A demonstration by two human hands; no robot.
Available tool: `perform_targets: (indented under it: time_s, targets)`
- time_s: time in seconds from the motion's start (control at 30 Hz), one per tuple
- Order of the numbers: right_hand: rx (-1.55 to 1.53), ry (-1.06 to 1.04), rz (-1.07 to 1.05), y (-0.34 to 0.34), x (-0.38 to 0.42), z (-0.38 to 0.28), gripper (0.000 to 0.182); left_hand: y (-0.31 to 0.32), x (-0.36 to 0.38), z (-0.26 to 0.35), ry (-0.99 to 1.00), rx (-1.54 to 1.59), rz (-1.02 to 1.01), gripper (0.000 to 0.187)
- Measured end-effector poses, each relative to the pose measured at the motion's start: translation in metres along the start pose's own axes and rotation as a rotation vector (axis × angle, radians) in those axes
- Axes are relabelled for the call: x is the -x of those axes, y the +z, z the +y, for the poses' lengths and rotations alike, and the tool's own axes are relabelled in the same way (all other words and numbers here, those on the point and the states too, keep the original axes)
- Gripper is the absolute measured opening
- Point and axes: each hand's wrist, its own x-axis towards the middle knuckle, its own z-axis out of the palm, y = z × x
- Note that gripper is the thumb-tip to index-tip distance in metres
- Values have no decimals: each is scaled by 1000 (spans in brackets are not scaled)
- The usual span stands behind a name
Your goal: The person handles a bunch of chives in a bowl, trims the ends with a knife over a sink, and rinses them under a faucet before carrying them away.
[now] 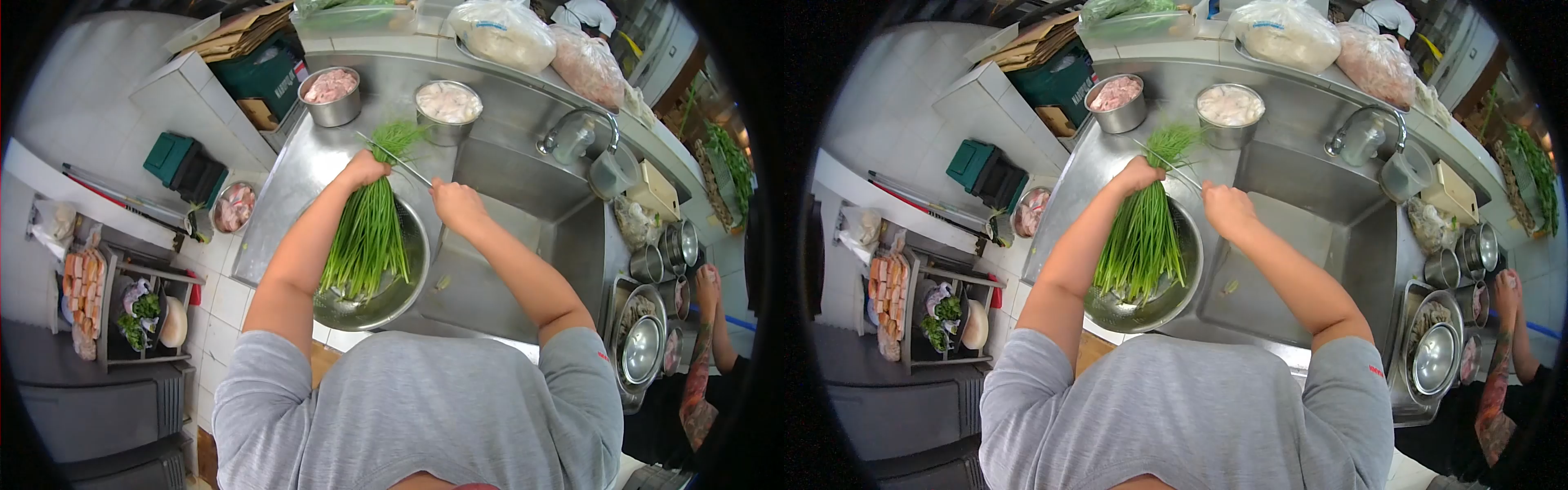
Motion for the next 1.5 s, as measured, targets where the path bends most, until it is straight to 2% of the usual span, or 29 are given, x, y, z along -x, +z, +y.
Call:
perform_targets:
  time_s: [0.27,0.63,0.83,0.93,1.03,1.13,1.23,1.37,1.5]
  targets:
    - [-28,53,-5,14,-10,-4,17,1,-4,-5,-46,15,-21,34]
    - [-165,122,-70,19,-14,-10,23,-7,-6,-7,-76,140,-36,34]
    - [-244,163,-87,19,-15,-10,24,-6,0,6,-92,-13,-22,36]
    - [-258,146,-48,31,-9,1,24,-7,-1,5,-122,59,-82,37]
    - [-218,184,38,21,2,11,23,-1,-9,3,9,-220,-109,42]
    - [-142,164,83,-19,11,4,22,16,0,22,-48,-553,-15,39]
    - [-90,130,83,-33,9,-3,21,34,6,32,-44,-716,38,36]
    - [-62,115,31,-22,7,3,19,45,13,37,2,-798,146,23]
    - [-72,124,-5,-9,17,11,19,49,17,32,64,-845,235,17]
